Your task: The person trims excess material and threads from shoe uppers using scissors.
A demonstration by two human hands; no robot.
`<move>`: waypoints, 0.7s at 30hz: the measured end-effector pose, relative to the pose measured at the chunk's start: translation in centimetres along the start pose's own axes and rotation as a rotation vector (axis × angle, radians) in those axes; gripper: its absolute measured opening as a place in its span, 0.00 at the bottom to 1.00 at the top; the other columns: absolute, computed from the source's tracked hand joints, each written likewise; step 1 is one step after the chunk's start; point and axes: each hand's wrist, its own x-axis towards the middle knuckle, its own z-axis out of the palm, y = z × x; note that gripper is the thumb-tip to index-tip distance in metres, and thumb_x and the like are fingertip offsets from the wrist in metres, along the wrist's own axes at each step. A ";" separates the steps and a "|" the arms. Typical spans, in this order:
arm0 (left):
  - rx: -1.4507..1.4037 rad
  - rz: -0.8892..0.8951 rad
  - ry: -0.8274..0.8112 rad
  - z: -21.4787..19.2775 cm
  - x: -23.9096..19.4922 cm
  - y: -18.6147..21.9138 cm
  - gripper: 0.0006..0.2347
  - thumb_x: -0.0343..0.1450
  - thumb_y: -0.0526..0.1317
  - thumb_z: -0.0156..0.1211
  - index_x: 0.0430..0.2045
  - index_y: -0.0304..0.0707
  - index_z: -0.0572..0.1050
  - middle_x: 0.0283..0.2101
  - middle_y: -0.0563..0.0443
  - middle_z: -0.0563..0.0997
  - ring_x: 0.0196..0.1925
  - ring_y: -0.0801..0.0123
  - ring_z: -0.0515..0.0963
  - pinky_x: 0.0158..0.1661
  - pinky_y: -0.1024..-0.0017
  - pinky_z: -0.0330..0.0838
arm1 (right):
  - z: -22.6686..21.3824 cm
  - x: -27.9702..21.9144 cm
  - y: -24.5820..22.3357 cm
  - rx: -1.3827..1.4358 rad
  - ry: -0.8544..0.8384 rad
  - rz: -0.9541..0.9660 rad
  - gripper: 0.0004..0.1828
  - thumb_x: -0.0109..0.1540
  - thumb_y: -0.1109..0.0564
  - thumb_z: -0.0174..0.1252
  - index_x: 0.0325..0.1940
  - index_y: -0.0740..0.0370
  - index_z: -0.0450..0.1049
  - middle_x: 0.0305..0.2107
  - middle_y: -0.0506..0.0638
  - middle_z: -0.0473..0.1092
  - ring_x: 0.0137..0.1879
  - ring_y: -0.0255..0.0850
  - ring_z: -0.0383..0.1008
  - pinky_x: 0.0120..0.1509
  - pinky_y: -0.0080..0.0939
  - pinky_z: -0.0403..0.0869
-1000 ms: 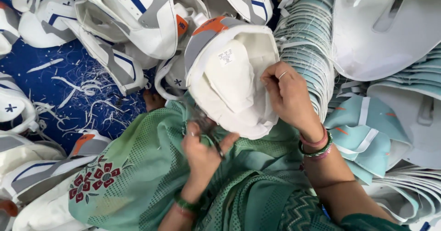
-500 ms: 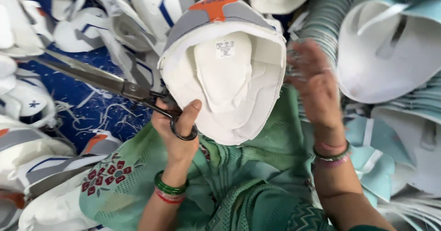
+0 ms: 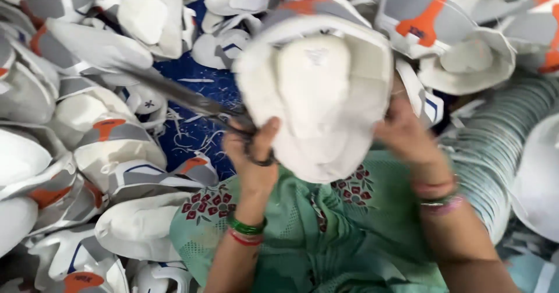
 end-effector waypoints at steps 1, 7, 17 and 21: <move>-0.003 0.015 0.010 -1.1 -0.1 -0.9 0.08 0.66 0.29 0.70 0.33 0.35 0.75 0.40 0.53 0.81 0.41 0.73 0.78 0.47 0.71 0.74 | 0.4 -0.1 2.0 0.003 -0.018 -0.004 0.37 0.70 0.56 0.63 0.77 0.63 0.51 0.70 0.47 0.59 0.74 0.41 0.60 0.68 0.41 0.69; 0.353 -0.072 -0.115 -1.7 0.3 1.0 0.09 0.69 0.32 0.69 0.40 0.31 0.76 0.37 0.50 0.83 0.38 0.74 0.82 0.42 0.78 0.77 | 0.0 0.5 3.8 0.757 0.240 0.424 0.39 0.64 0.54 0.66 0.77 0.64 0.59 0.66 0.56 0.66 0.71 0.52 0.67 0.79 0.57 0.67; 0.919 0.023 -0.355 -0.4 -1.1 -0.5 0.22 0.63 0.31 0.69 0.52 0.29 0.73 0.51 0.41 0.83 0.49 0.66 0.84 0.49 0.70 0.77 | -4.5 -1.8 3.4 0.840 0.354 0.080 0.44 0.62 0.49 0.70 0.78 0.60 0.60 0.69 0.52 0.67 0.74 0.50 0.68 0.83 0.58 0.65; 1.291 0.332 -0.332 -2.1 -0.5 -1.4 0.21 0.57 0.28 0.66 0.45 0.26 0.73 0.48 0.36 0.80 0.49 0.49 0.82 0.50 0.62 0.76 | -5.5 -2.7 3.8 0.816 0.403 0.046 0.44 0.62 0.49 0.71 0.79 0.62 0.60 0.65 0.54 0.67 0.70 0.50 0.68 0.82 0.56 0.66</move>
